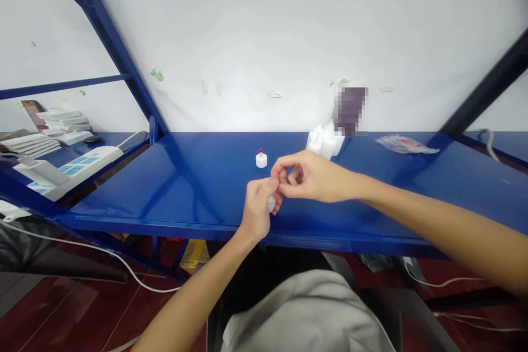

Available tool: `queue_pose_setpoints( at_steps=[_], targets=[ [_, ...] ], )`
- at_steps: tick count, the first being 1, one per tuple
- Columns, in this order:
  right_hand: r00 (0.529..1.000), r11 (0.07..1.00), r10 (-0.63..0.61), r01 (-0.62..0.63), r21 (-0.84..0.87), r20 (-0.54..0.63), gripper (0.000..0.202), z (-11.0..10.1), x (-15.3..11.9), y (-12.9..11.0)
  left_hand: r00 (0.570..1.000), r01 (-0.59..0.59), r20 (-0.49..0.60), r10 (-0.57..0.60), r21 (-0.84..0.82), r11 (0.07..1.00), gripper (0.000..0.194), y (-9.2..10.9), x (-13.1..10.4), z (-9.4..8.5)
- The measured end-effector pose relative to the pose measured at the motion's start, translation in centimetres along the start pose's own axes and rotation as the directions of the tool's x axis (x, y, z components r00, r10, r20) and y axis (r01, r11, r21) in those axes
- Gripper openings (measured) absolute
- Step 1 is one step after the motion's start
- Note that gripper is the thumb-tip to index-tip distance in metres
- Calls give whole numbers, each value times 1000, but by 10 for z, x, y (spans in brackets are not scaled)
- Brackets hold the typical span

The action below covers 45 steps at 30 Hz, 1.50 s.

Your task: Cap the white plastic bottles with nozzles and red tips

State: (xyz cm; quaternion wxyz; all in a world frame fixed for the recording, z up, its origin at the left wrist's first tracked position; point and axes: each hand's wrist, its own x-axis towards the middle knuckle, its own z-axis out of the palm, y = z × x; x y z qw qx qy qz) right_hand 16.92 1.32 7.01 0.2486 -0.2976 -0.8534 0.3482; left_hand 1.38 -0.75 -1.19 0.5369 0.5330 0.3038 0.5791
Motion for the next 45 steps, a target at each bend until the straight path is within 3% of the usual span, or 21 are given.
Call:
queue_pose_setpoints(
  at_steps=[4,9,13,17,20,24,28,32,35,38,42,45],
  targets=[
    [1000,1000,-11,11,14,1,8,10,-1,3,1000,-4,0,4,3,1000,36,1,0,-2],
    [999,987,-14,20,161,-39,6,28,0,8,999,-24,-48,22,-25,999,33,-2,-4,-3],
    [999,984,-9,19,179,-52,5,25,8,12,995,-11,-97,5,-58,998,34,1,-2,0],
    [953,990,5,39,139,-304,10,-1,33,25,983,67,-156,-98,-195,979,32,5,4,2],
    [902,992,15,-67,-105,-431,9,-20,61,41,983,103,-136,-123,-142,985,28,3,7,2],
    [918,904,59,-216,-368,-393,12,-24,92,59,987,110,-124,-107,22,994,40,-2,6,2],
    [942,868,110,-247,-430,-318,17,-21,101,65,984,169,-62,-166,42,985,54,1,5,3],
    [960,859,108,-222,-462,-260,28,-30,84,60,986,162,-44,-160,46,986,52,4,5,5],
    [989,762,146,-135,-634,-34,32,-36,59,54,989,142,-44,-140,57,988,51,3,5,5],
    [958,624,257,-63,-779,129,29,-33,37,51,992,125,-20,-124,63,990,51,0,6,4],
    [942,555,307,-60,-830,137,17,-25,27,55,997,81,4,-81,44,996,50,-2,6,1],
    [965,617,232,-51,-785,120,6,-23,30,56,995,104,3,-104,8,995,51,-1,6,1]
  ],
)
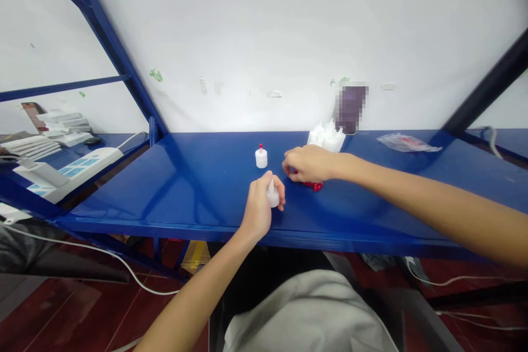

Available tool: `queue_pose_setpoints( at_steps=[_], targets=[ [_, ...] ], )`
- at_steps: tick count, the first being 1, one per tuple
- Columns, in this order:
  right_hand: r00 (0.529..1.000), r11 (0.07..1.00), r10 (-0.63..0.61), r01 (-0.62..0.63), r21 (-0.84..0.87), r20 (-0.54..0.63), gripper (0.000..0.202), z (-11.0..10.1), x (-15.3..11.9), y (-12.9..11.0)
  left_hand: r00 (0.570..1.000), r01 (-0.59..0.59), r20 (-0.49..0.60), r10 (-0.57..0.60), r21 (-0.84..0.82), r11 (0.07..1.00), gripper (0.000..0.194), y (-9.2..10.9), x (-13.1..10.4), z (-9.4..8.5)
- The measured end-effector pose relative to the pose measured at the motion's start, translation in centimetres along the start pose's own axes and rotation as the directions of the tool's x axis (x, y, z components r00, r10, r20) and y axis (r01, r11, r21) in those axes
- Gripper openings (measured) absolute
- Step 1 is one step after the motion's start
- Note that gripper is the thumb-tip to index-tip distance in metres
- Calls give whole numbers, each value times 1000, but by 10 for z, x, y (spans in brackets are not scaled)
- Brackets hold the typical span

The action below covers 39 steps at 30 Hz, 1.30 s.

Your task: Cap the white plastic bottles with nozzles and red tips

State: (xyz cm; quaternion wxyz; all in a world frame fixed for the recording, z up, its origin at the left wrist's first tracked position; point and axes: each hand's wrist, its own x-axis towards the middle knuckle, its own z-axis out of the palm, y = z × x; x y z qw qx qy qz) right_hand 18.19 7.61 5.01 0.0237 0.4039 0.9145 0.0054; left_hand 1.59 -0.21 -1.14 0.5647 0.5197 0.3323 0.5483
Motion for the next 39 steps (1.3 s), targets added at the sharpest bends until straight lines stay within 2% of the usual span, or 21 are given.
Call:
queue_pose_setpoints(
  at_steps=[3,4,6,8,9,11,13,16,20,24,28,30,31,33,35,37,39],
  targets=[
    [982,955,-40,93,283,-187,5,-6,-1,-7,1000,11,-23,-12,-24,1000,51,1,0,1],
    [967,895,-20,131,427,-255,7,-8,-3,-12,1000,8,-29,-8,-29,1000,51,2,0,1],
    [943,694,76,183,696,-324,14,-11,-8,-23,999,-5,-36,4,-30,1000,51,2,0,2],
    [949,481,143,181,858,-280,20,-10,-13,-36,999,-16,-38,15,-26,1000,52,2,-1,3],
    [962,400,133,170,901,-240,20,-9,-16,-41,999,-19,-40,18,-22,1000,53,2,-1,3],
    [981,300,71,150,942,-179,16,-7,-21,-49,999,-16,-45,15,-14,1000,53,1,-1,2],
    [987,272,32,145,951,-159,11,-6,-25,-53,999,-14,-51,14,-10,1000,52,-1,-1,1],
    [984,351,35,153,924,-176,8,-5,-28,-55,999,-32,-44,30,-38,999,47,-4,-1,-2],
    [961,486,43,219,846,-274,11,3,-31,-59,997,-70,-14,70,-51,996,36,-7,-3,-6],
    [931,494,71,280,824,-359,7,12,-31,-68,996,-88,-16,88,-22,996,32,-3,-7,-6],
    [917,466,112,293,835,-384,11,6,-17,-61,992,-69,-116,52,-149,986,32,6,-6,1],
    [876,472,221,290,833,-430,16,-4,-2,-48,989,-15,-145,-16,-212,977,29,8,-4,3],
    [835,503,290,283,817,-467,18,-9,8,-41,990,8,-135,-37,-211,977,27,7,-2,3],
    [752,632,373,223,742,-544,17,-17,27,-25,996,13,-90,-26,-141,990,21,4,1,2],
    [716,747,380,137,651,-586,15,-18,45,-12,999,-11,-51,9,-42,999,20,-1,3,0],
    [739,800,357,74,595,-571,15,-14,58,-5,999,-20,-36,21,31,999,24,-5,3,-1],
    [788,819,329,36,573,-521,17,-6,66,-2,999,-18,-32,20,73,997,27,-5,3,-1]
  ],
)
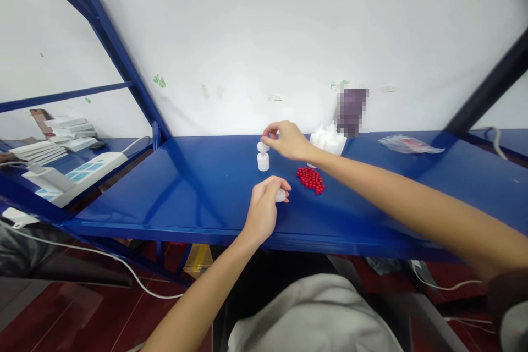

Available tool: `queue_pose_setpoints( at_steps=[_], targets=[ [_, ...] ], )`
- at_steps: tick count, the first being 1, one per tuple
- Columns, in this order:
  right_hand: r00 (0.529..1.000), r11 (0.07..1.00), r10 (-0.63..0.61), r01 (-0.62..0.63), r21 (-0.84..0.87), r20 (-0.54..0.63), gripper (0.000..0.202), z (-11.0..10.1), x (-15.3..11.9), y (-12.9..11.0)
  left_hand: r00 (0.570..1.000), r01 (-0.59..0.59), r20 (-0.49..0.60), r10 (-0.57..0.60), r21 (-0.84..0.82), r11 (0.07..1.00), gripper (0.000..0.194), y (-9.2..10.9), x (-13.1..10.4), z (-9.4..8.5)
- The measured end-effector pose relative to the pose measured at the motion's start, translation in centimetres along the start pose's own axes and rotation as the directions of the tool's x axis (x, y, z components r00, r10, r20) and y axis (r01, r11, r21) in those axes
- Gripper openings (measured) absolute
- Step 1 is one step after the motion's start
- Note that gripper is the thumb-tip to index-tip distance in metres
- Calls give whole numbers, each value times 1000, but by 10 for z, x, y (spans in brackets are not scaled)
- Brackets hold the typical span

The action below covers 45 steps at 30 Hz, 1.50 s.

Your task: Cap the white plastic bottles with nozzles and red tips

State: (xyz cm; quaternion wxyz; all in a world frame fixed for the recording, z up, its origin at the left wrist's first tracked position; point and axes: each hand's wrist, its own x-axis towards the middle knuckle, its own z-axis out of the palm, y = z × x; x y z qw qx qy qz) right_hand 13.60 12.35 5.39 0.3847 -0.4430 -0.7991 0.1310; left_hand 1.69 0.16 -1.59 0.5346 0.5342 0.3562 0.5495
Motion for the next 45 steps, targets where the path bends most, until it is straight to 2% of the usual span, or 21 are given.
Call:
queue_pose_setpoints(
  at_steps=[4,6,8,10,13,18,23,25,27,30,33,35,37,40,42,45],
  targets=[
    [995,998,10,-5,-55,95,21,2,-7,5,1000,-25,17,23,90,996,30,5,-2,1],
    [996,996,8,0,-90,84,23,-7,-12,6,998,-45,47,39,131,990,33,8,-4,2],
    [992,982,5,18,-186,122,22,-19,-20,8,994,-67,100,54,135,989,37,9,-5,3],
    [967,946,25,59,-319,253,18,-31,-29,11,985,-78,164,58,117,990,38,9,-6,3],
    [899,896,111,94,-434,425,10,-43,-43,15,969,-75,242,38,145,987,35,7,-7,2],
    [855,899,150,91,-429,497,5,-47,-55,17,954,-130,296,51,255,958,30,11,-11,2],
    [842,925,157,57,-376,515,8,-43,-53,24,904,-298,381,195,232,926,26,22,-21,1],
    [865,940,116,64,-336,488,9,-42,-51,22,877,-339,414,244,172,925,24,24,-24,1],
    [901,971,31,75,-226,433,11,-44,-52,12,863,-353,421,279,110,929,23,23,-26,0],
    [940,995,-91,74,63,329,15,-53,-62,-17,856,-375,409,315,74,924,25,19,-28,-2],
    [947,955,-185,110,276,262,17,-66,-82,-48,835,-442,392,387,59,895,26,15,-27,-5],
    [923,932,-292,217,289,250,12,-71,-96,-62,813,-486,381,441,26,874,26,11,-27,-7],
    [873,907,-406,346,241,272,7,-72,-107,-68,804,-501,366,470,-10,865,31,8,-26,-9],
    [812,871,-491,465,158,314,5,-65,-116,-66,831,-469,312,461,-53,882,36,2,-25,-10],
    [811,868,-493,480,124,316,7,-59,-118,-62,862,-417,284,421,-78,906,35,-2,-25,-9],
    [818,880,-472,462,112,329,9,-50,-122,-58,884,-362,272,380,-115,925,33,-4,-25,-9]
  ],
)
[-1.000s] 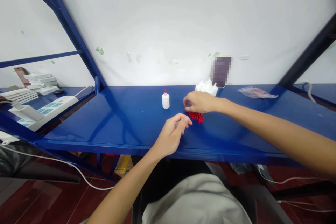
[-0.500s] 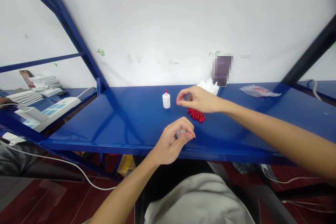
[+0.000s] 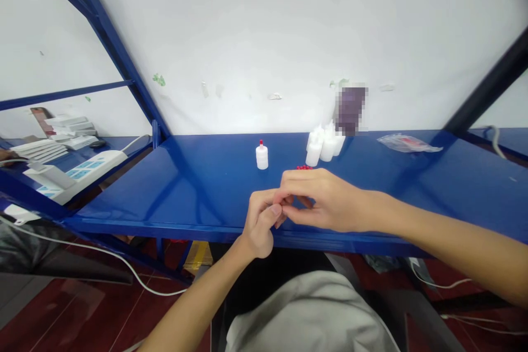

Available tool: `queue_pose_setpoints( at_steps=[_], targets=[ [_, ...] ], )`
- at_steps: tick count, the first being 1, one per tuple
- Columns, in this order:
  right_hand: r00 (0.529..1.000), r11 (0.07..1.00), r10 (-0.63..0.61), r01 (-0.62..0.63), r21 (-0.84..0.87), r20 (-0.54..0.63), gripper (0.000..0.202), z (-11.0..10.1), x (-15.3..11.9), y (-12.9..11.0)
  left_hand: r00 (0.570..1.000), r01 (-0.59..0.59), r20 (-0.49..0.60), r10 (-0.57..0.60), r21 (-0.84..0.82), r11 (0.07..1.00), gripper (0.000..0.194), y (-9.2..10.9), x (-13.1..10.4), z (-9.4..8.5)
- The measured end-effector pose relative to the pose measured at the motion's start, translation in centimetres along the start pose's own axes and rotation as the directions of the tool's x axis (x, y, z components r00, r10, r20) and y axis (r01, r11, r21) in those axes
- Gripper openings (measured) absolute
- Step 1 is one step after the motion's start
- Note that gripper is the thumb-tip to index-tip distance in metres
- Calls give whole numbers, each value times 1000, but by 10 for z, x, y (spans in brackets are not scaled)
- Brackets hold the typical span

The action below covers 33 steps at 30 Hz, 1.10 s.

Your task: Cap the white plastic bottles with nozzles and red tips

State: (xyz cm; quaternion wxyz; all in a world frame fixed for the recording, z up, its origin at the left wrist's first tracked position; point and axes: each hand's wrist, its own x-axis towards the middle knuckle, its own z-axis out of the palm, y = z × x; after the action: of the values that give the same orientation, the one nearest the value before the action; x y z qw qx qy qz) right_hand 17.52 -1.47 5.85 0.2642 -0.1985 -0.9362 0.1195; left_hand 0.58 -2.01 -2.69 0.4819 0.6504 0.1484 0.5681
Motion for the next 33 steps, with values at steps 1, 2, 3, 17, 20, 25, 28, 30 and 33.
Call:
queue_pose_setpoints(
  at_steps=[1,2,3,17,20,25,28,30,33],
  targets=[
    [1000,1000,5,-5,-7,7,10,3,-1,0,1000,13,-1,-13,-2,1000,33,0,0,0],
    [1000,1000,9,-9,-21,10,11,5,-1,0,1000,30,-4,-30,3,1000,32,-1,0,-1],
    [1000,999,14,-14,-40,8,12,8,-2,0,999,49,-9,-48,14,999,31,-1,-1,-1],
    [977,972,201,-208,-109,-68,12,20,5,-9,975,207,-86,-205,15,978,21,1,0,-5],
    [947,948,310,-314,-47,-83,10,22,3,-11,966,253,-66,-249,54,966,23,3,0,-5],
    [916,917,387,-394,-59,-103,14,17,6,-14,952,283,-109,-285,-37,958,26,4,8,-1],
    [919,935,336,-351,-41,-206,14,-1,19,-1,927,264,-221,-302,-186,946,32,4,19,3],
    [874,920,352,-389,-46,-336,17,-16,33,19,878,347,-260,-402,-234,908,31,4,24,4],
    [832,872,400,-475,-118,-384,17,-30,60,58,868,431,-216,-448,-124,894,22,1,27,3]
  ],
)
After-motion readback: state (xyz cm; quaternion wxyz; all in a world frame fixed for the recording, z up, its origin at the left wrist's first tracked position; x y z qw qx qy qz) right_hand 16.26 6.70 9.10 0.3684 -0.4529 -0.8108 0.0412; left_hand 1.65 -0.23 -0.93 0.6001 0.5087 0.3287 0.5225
